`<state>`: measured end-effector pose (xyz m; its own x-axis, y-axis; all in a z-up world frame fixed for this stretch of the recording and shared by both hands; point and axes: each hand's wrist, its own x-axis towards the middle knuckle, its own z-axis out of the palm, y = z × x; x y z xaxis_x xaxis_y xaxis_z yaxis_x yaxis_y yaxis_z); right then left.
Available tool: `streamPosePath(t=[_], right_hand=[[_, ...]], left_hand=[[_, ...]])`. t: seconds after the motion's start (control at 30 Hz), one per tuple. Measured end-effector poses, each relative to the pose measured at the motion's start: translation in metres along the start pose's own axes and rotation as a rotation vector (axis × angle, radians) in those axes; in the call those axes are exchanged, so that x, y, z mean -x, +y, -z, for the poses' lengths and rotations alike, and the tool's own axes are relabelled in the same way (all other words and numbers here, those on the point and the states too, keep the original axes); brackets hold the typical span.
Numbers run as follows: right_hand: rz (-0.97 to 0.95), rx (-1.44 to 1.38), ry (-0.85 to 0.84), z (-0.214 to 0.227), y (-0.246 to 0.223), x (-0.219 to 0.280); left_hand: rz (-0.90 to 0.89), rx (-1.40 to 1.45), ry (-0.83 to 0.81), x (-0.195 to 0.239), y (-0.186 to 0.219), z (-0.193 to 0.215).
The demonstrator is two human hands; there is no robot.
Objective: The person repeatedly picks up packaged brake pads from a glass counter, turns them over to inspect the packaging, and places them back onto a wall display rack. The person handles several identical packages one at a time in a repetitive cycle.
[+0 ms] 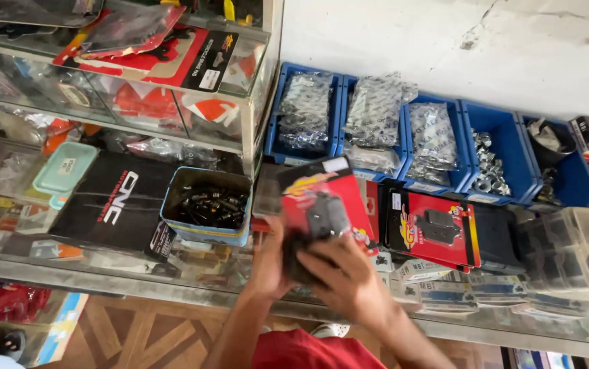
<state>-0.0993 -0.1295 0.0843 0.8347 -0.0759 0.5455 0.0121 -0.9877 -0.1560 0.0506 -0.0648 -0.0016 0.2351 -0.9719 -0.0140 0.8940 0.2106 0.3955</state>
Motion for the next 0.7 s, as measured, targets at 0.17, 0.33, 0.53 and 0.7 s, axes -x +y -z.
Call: streamPosePath(t=[0.17,0.33,0.53,0.7], right_hand=[[-0.295,-0.012,0.310,0.005,-0.001,0.040],[-0.392,0.047,0.346,0.012,0.016,0.022],[-0.355,-0.049,0.314,0.002,0.007,0.037],[-0.974,-0.969,0.740,-0.030,0.008,0.075]], left_hand=[[-0.126,-0.204,0.110,0.026,0.012,-0.006],[-0.049,-0.641,0.005,0.047,-0.006,-0.019],[-0.083,-0.243,0.136,0.055,-0.008,-0.006],[-0.150,-0.172,0.065,0.055,-0.010,-0.013]])
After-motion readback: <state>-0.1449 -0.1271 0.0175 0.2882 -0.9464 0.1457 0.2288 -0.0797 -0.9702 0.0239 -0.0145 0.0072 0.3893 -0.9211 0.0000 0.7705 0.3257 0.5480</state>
